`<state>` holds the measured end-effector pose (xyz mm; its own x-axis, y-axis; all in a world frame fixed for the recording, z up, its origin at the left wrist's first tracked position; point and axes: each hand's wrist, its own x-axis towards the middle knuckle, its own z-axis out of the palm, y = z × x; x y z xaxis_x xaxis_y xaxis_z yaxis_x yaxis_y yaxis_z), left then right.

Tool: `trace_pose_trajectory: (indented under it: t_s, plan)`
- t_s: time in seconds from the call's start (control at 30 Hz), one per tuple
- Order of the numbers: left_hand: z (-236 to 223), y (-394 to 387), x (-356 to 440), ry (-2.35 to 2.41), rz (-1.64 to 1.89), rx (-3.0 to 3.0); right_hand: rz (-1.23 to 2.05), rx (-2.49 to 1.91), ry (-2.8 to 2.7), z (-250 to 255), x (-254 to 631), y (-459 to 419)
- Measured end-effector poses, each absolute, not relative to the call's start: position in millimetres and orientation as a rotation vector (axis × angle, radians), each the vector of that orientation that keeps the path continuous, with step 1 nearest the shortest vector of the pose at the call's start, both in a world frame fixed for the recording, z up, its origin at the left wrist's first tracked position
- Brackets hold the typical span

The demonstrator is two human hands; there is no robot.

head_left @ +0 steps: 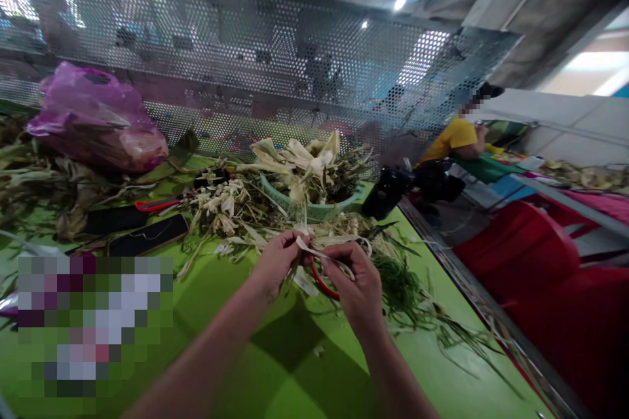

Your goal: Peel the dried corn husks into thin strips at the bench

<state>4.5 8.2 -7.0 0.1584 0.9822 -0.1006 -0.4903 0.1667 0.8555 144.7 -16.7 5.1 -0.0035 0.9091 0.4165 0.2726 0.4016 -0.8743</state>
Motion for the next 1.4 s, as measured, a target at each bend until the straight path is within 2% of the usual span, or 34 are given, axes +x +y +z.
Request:
trace_pose_trajectory:
  t_s: [0.17,0.4,0.67,0.73,0.9,1.0,1.2,1.4]
  plan:
    - [-8,9,0,0.702,1.128,0.712,0.654,-1.146,-1.498,0,148,-7]
    - [7,2,-4,0.703,1.072,0.771,0.771,-1.208,-1.414,-5,151,-3]
    - [-6,10,-2,0.823,1.241,0.643,1.460,-1.059,-1.349,-4,140,-2]
    - [-7,12,-4,0.885,1.293,0.662,1.409,-1.116,-1.435,-9,139,-2]
    - [-9,15,-7,1.141,1.342,1.049,0.984,-1.243,-1.743,-14,141,-6]
    - [-11,16,-7,1.257,1.328,1.261,0.905,-1.247,-1.777,-9,143,-9]
    - [-15,16,-3,1.018,1.173,1.486,0.657,-1.221,-1.634,0,151,-8]
    - [-7,10,-2,0.900,1.065,1.296,0.561,-1.232,-1.572,-3,152,-5]
